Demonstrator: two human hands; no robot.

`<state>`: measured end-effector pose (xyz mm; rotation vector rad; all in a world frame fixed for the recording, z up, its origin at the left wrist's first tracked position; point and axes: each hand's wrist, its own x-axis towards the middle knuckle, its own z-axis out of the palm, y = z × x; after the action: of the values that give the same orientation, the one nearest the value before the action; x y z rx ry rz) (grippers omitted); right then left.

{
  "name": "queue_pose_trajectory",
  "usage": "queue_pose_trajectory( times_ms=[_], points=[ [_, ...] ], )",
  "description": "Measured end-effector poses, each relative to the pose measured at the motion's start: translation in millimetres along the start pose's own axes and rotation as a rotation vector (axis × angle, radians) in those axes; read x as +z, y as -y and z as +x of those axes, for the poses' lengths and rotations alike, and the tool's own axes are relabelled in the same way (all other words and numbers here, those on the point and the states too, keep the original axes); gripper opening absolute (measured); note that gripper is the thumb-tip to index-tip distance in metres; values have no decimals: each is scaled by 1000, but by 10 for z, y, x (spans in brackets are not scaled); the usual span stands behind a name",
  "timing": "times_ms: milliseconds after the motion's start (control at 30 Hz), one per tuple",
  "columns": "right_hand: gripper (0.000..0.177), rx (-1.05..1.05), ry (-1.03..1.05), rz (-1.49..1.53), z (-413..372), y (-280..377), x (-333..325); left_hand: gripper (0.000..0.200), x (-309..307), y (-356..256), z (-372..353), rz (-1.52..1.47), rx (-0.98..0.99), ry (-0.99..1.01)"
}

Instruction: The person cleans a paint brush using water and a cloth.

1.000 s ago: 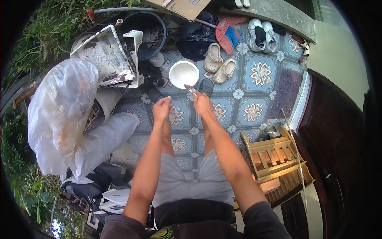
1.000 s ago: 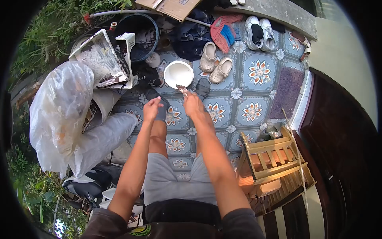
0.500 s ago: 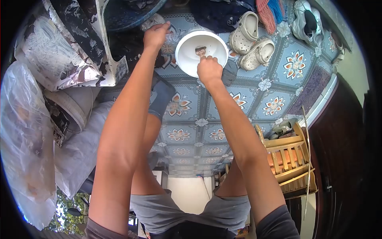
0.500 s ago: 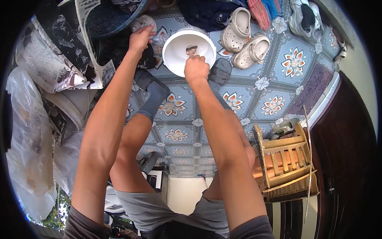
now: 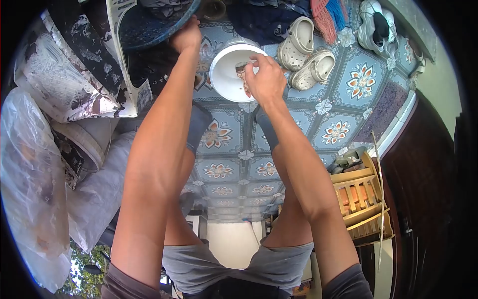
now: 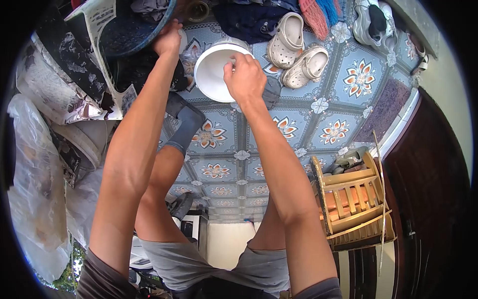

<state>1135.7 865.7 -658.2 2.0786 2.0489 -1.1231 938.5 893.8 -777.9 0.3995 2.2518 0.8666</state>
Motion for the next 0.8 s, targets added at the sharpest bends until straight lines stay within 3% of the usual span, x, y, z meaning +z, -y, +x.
queue_pose_trajectory(
  times_ms=[233,333,433,567,600,667,700,800],
  points=[
    [25,-9,1,137,582,8,122,23,-245,-275,-427,-25,-69,-95],
    [37,-17,35,118,794,-108,201,26,-367,-511,-703,-186,-174,-55],
    [68,-167,14,24,879,-214,76,29,-466,-518,-927,-178,-34,33],
    [77,-376,88,66,806,-251,-385,27,-706,-865,-1388,-163,15,124],
    [77,-379,84,64,745,-269,-509,27,-782,-956,-1486,-168,19,123],
    [68,-482,274,71,627,-301,-729,26,-927,-1148,-1654,-74,31,230],
    [52,-400,292,231,550,-325,-755,24,-983,-1250,-1728,-81,42,249],
    [40,-335,325,227,272,-279,-998,22,-1158,-1625,-1953,-31,137,308]
  ],
)
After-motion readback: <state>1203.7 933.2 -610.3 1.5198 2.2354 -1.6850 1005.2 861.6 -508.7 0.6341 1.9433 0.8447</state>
